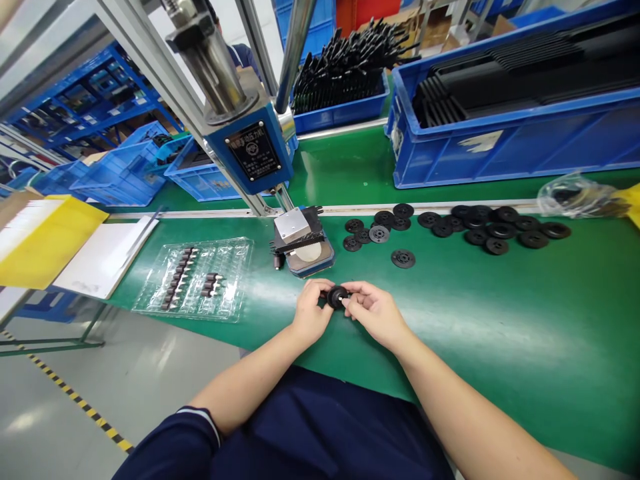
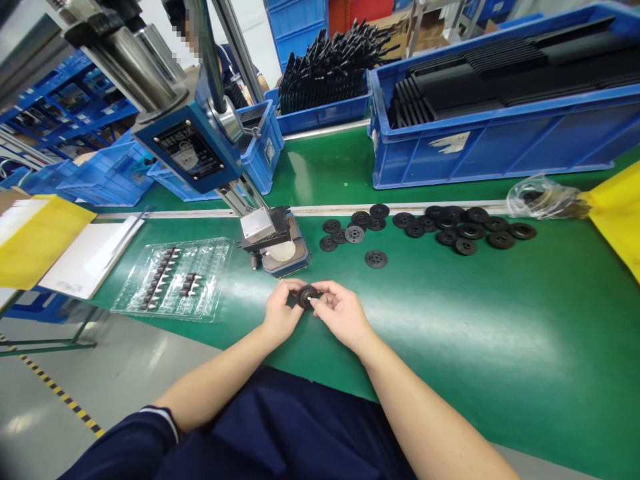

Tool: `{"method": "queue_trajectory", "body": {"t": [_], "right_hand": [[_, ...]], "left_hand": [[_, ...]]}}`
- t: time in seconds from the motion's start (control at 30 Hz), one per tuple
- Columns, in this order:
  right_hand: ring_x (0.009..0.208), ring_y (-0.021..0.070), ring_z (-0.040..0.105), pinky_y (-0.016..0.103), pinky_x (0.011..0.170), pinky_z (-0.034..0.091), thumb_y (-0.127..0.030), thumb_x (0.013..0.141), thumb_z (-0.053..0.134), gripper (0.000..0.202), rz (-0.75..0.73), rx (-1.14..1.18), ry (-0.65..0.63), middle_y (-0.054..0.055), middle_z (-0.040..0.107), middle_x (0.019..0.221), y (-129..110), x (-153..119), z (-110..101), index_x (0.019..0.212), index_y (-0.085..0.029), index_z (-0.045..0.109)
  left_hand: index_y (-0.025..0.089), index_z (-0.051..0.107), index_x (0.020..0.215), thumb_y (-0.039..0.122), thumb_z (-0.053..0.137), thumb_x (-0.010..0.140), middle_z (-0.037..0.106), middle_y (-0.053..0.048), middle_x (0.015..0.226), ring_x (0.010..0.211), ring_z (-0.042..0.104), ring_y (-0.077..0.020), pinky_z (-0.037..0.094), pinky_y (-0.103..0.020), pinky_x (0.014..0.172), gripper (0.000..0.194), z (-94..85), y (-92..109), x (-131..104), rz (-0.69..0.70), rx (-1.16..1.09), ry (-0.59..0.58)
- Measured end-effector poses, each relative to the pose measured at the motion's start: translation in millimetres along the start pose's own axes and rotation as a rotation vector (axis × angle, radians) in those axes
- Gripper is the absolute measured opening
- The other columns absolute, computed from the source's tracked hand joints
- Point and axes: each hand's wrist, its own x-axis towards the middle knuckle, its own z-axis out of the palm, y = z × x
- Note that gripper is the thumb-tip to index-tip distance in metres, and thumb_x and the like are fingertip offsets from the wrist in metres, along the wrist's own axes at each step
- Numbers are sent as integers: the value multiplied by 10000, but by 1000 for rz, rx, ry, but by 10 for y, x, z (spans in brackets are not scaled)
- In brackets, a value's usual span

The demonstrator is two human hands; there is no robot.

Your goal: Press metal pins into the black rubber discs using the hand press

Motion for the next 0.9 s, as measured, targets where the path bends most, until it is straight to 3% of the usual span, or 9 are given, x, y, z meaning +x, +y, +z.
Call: {"method": "queue_trajectory", "body": {"t": [0.43,0.6,0.9], "right_hand": [[585,116,565,243,572,455,-295,768,641,305,-1,12,-37,-16,582,623,17,-5,-22,1031,-146,597],[590,129,587,251,570,480,-201,729,551,339,-4,7,-33,-11,597,632,38,-4,-24,1062,-145,583],[644,133,574,267,611,475,-302,819,589,339,-103,-93,22,11,594,710,-18,-40,-63,1128,-162,584]], "left_hand": [[196,587,945,115,619,834,669,-85,1024,987,601,-215,510,-420,866,141,-15,-1,-29,142,89,-2],[194,593,948,105,603,830,671,-79,1005,966,609,-213,512,-408,842,148,-9,12,-17,105,75,-11],[196,597,1024,97,609,826,676,-76,1006,958,627,-214,518,-382,862,221,-10,58,-8,-16,-4,-44]]}}
